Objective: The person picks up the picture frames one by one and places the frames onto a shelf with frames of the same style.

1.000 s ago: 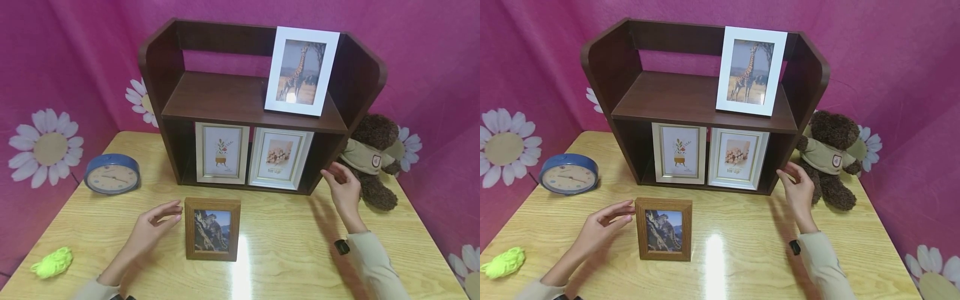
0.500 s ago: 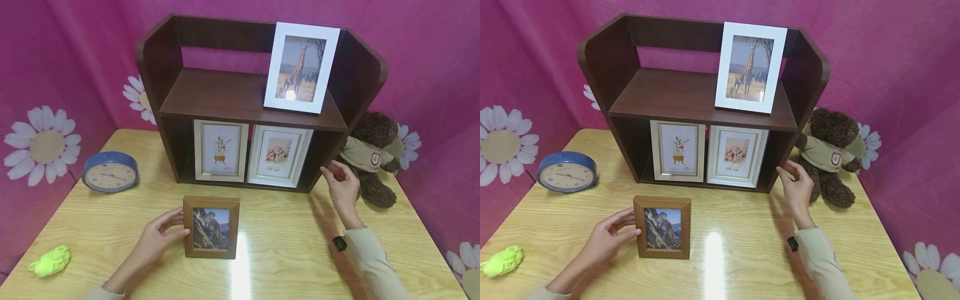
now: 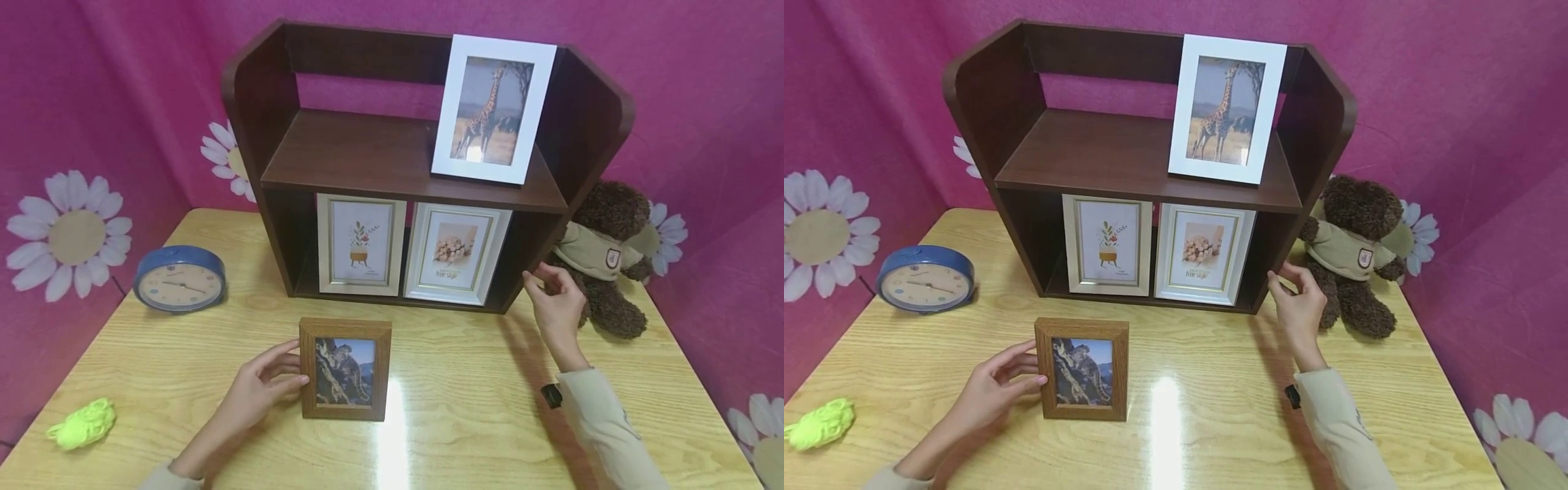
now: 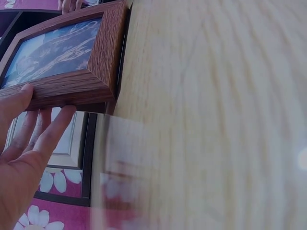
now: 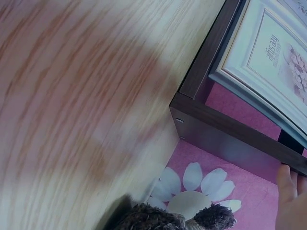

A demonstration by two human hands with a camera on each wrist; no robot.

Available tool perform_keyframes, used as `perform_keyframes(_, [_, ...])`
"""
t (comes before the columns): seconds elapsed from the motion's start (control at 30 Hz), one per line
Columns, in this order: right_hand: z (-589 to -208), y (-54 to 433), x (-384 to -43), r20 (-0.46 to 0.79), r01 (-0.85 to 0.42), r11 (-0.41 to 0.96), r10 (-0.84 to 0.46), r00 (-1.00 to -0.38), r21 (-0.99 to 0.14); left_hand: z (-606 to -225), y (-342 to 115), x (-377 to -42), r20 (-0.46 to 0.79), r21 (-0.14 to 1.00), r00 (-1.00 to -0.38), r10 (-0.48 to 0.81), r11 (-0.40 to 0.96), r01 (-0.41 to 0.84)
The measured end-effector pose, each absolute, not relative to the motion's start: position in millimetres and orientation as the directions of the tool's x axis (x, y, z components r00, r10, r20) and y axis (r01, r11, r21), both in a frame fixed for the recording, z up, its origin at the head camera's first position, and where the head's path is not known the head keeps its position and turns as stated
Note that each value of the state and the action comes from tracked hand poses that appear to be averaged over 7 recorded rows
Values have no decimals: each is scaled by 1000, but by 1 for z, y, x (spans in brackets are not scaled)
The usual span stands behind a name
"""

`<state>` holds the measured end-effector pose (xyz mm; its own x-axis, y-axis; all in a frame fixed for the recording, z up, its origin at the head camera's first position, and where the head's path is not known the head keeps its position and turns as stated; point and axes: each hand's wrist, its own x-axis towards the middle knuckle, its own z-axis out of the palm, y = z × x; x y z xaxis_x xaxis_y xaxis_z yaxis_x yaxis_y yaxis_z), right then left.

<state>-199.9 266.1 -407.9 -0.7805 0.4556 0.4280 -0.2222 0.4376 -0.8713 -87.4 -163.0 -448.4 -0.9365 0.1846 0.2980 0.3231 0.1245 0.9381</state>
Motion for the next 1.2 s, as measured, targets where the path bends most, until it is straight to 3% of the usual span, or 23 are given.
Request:
perform_keyframes(0.6, [-384, 249, -184, 433, -267, 391, 439, -787, -881, -454, -165, -91, 437, 877, -875, 207, 116, 466])
perform_keyframes(1.2, [-394, 254, -190, 417, -248, 383, 460, -784, -890, -444, -166, -92, 421, 884, -876, 237, 110, 455])
